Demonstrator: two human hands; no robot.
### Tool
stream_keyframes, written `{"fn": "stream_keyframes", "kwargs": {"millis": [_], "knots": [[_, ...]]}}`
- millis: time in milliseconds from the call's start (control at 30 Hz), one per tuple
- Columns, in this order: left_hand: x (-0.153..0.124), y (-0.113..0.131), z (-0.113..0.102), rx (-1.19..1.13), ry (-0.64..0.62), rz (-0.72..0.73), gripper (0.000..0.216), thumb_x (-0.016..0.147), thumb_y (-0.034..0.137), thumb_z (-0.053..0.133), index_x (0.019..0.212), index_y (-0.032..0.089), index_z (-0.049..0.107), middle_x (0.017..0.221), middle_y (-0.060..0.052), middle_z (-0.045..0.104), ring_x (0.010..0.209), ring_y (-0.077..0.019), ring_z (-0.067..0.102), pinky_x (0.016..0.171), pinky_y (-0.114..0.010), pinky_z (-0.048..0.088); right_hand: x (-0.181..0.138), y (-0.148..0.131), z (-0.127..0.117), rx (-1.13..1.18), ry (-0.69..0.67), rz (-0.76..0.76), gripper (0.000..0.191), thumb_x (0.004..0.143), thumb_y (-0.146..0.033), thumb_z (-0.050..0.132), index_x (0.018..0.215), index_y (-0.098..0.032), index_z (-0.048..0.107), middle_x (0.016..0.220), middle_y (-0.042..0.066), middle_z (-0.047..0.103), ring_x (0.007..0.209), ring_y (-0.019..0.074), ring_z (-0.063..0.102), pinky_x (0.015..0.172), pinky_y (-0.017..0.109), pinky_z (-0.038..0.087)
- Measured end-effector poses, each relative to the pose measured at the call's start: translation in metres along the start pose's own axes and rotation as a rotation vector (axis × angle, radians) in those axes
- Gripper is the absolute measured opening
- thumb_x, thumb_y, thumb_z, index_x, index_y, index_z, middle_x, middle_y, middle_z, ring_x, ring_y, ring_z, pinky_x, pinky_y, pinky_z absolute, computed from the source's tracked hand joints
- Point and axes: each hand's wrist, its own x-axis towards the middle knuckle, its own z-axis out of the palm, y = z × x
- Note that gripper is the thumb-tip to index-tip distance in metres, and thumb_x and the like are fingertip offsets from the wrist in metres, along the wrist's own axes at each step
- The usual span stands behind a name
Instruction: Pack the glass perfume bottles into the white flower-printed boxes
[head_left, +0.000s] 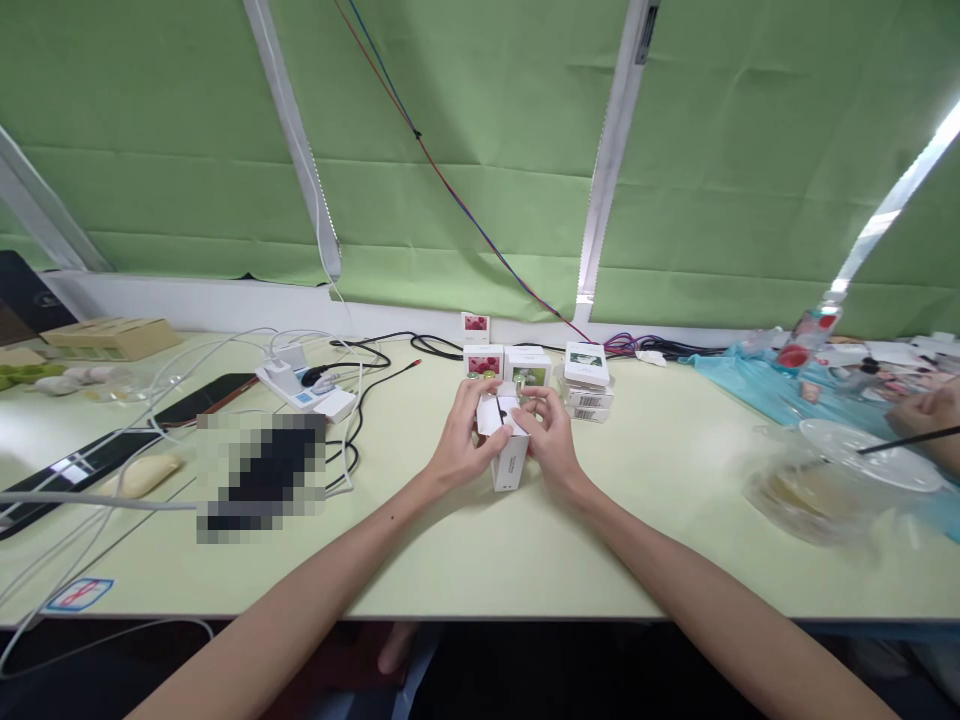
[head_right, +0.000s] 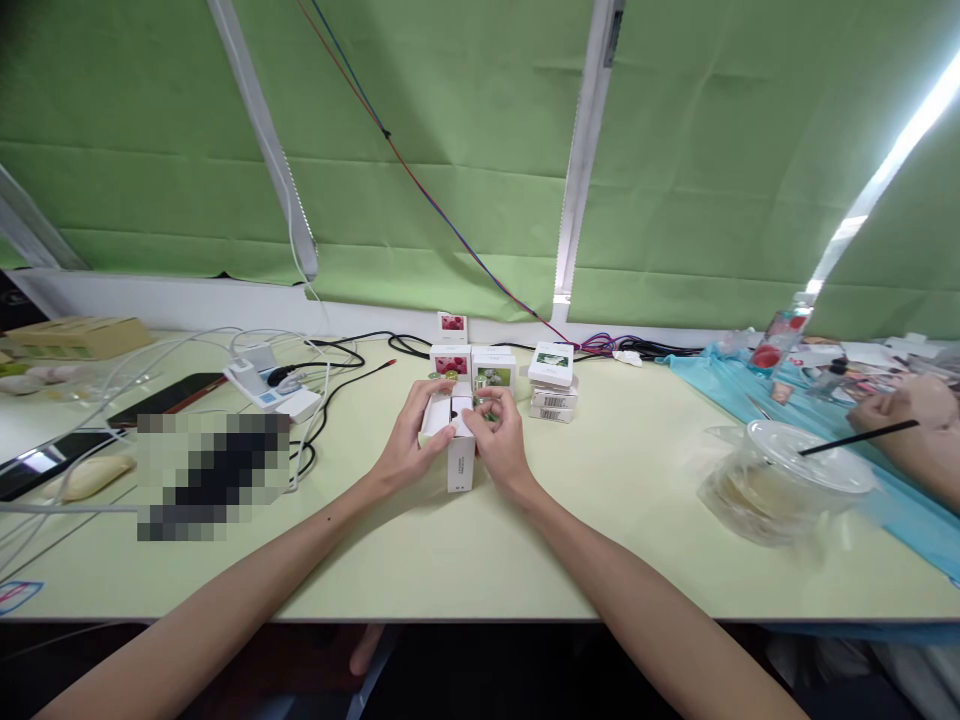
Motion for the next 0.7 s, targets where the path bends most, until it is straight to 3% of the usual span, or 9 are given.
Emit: {"fn": "stream_keyframes", "kwargs": {"millis": [700], "knots": [[0.0, -0.0017, 0.0003, 0.012, 0.016, 0.01, 0.043, 0.094, 0.049, 0.054, 0.13, 0.026, 0.05, 0.123, -0.012, 0.052, 0.118, -0.0282, 0.054, 0.101, -0.046, 0.047, 0.0041, -0.0023, -0.0034, 0.061, -0.111, 0.064, 0.041, 0.074, -0.037, 0.073, 0.11, -0.025, 0.056, 0.07, -0.009, 0.048, 0.048, 0.0077, 0.044, 0.038, 0.02, 0.031]]}}
